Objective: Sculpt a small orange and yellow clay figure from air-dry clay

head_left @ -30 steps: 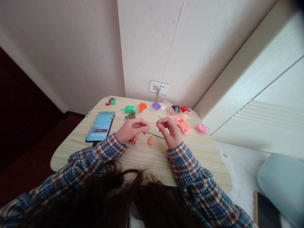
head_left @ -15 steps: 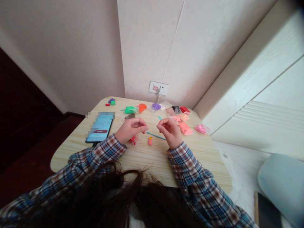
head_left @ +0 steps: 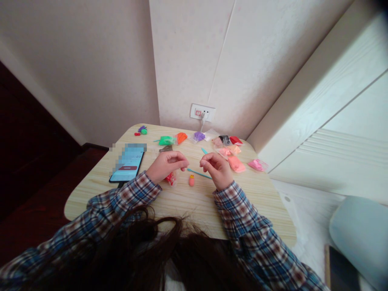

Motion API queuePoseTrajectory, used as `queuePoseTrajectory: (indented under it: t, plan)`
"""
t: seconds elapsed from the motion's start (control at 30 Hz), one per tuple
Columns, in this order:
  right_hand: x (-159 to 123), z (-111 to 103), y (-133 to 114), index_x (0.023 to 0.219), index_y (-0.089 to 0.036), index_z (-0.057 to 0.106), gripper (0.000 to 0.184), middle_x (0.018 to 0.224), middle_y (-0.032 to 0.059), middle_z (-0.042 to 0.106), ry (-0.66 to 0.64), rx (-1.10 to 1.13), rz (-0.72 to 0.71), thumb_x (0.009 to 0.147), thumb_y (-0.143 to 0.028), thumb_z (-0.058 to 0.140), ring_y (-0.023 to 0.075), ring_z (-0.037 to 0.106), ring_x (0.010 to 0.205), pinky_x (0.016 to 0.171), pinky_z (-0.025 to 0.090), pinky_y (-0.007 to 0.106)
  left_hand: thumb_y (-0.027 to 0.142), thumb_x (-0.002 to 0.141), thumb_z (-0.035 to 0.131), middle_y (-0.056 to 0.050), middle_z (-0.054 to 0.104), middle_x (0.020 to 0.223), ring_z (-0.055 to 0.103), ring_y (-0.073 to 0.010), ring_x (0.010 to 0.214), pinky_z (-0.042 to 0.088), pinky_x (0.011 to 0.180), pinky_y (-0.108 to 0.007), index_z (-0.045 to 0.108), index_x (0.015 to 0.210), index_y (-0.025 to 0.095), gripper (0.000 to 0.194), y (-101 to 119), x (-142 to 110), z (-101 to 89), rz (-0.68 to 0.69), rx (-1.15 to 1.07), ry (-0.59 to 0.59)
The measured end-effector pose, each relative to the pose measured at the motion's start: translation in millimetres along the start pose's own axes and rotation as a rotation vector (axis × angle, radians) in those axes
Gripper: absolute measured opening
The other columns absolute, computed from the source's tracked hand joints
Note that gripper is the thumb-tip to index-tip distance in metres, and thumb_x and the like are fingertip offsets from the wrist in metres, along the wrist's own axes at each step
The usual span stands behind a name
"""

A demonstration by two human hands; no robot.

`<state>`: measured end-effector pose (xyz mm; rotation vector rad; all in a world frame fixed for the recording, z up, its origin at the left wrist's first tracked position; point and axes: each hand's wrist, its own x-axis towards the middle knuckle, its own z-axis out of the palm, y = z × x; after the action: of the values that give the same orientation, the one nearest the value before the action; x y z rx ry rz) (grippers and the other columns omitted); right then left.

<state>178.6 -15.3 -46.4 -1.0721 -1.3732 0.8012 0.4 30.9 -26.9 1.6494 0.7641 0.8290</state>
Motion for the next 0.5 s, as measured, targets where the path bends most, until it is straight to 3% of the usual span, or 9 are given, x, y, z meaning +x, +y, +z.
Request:
queuePoseTrajectory:
  t: [0.1, 0.3, 0.5]
  plan:
    - [-0.5, -0.5, 0.3, 0.066, -0.018, 0.054, 0.034, 0.059, -0.0023, 0.055, -0.039, -0.041, 0.007, 0.074, -0.05, 0.059, 0.0074, 0.048, 0.05, 0.051, 0.04, 0.023, 0.034, 0.072, 0.062, -0.001, 0.062, 0.064, 0.055, -0.0104, 0.06, 0.046, 0.065, -0.024, 0.062, 0.069, 0.011, 0.023, -0.5, 0.1, -0.1, 0.01, 0.017, -0.015]
    - [-0.4, -0.9, 1.2, 0.068, -0.017, 0.056, 0.034, 0.06, -0.002, 0.056, -0.053, -0.038, 0.007, 0.074, -0.051, 0.059, 0.0075, 0.047, 0.05, 0.051, 0.039, 0.023, 0.029, 0.063, 0.069, 0.002, 0.058, 0.061, 0.054, -0.0089, 0.058, 0.044, 0.06, -0.022, 0.058, 0.068, 0.012, 0.022, -0.5, 0.2, -0.2, -0.016, -0.045, -0.013]
    - [-0.6, -0.5, -1.8, 0.065, -0.018, 0.055, 0.04, 0.059, -0.0016, 0.055, -0.103, -0.065, 0.005, 0.077, -0.055, 0.052, 0.0079, 0.047, 0.051, 0.052, 0.04, 0.024, 0.033, 0.071, 0.063, 0.001, 0.058, 0.06, 0.053, -0.0093, 0.059, 0.045, 0.063, -0.023, 0.057, 0.063, 0.012, 0.023, 1.0, -0.4, 0.5, 0.024, -0.005, -0.032]
